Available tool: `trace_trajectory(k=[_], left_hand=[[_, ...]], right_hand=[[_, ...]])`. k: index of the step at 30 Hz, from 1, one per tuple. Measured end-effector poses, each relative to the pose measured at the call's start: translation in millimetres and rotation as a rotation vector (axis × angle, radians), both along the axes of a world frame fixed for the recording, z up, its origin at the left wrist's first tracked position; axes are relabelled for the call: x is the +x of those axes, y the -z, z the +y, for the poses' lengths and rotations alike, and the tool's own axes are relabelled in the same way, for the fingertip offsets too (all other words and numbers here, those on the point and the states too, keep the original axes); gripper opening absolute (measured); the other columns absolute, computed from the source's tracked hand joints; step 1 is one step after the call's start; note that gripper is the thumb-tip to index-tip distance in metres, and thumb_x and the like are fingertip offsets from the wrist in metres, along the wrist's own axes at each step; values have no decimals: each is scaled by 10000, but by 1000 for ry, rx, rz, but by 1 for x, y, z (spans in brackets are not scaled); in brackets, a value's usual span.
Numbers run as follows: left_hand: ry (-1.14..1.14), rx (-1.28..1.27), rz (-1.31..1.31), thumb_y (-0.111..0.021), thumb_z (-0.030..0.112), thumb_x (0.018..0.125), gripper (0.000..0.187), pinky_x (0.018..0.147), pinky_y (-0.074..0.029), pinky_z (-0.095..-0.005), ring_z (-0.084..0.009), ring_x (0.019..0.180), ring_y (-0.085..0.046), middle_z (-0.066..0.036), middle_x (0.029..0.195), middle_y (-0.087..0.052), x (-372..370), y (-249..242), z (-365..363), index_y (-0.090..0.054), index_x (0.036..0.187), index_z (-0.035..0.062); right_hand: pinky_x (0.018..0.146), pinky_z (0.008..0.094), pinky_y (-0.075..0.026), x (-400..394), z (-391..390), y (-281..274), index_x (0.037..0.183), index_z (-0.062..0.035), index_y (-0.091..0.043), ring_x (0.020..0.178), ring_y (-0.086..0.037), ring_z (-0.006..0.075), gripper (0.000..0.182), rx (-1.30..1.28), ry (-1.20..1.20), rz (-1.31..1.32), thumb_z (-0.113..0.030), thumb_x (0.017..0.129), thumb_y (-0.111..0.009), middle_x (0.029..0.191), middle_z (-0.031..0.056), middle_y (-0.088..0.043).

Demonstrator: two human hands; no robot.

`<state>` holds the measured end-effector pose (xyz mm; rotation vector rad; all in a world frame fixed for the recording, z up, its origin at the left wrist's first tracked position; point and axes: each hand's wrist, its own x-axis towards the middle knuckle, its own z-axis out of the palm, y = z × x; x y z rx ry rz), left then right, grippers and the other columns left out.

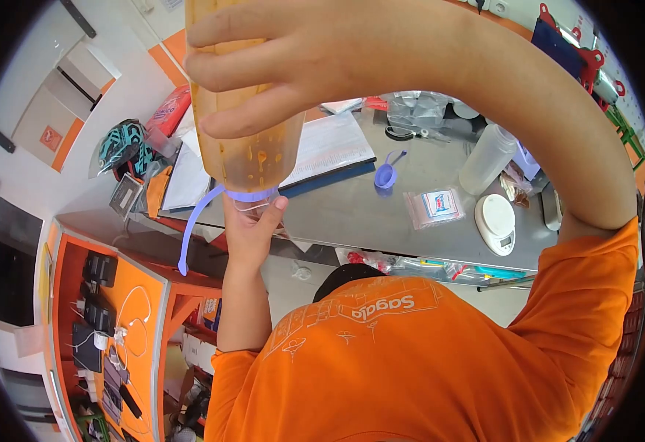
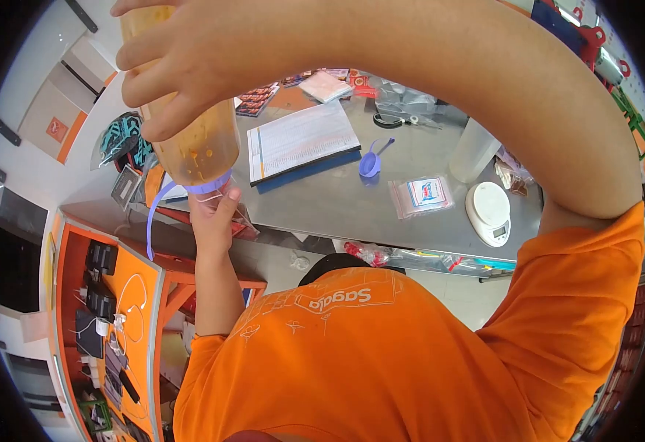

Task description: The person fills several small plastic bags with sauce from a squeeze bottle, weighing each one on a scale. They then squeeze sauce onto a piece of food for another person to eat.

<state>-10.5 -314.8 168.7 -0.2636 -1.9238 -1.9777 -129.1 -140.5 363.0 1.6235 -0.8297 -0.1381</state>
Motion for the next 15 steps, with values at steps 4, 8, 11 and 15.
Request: trace_trajectory(k=[4,8,11,15], left_hand=[[-3,-11,72,-674,47,781,593,812,-428,-277,-123,969,-504,-70,1160,-476,-2,0,1,-326,1262,35],[27,19,80,-669,39,781,616,958,-351,-333,-164,1138,-440,-85,1238,-438,-1,-5,6,-315,1285,35],[31,40,127,-660,28,782,616,967,-348,-337,-181,1160,-433,-94,1248,-435,-2,-5,10,-313,1291,34],[14,45,127,-661,28,780,621,962,-355,-340,-196,1161,-437,-103,1261,-429,-4,-8,13,-315,1296,32]], right_hand=[[999,517,-288,4,1,-7,999,-224,-570,1035,-504,144,280,-75,61,133,-205,731,-648,1006,-64,-548],[997,513,-290,12,10,-9,999,-227,-573,1016,-510,133,272,59,114,3,-212,737,-644,988,-72,-556],[994,514,-291,3,4,-5,986,-227,-575,1002,-515,129,248,-24,27,18,-218,745,-634,984,-78,-562],[988,519,-290,-4,3,-4,1014,-222,-568,1016,-508,133,270,-77,-36,4,-213,750,-622,1003,-65,-566]])
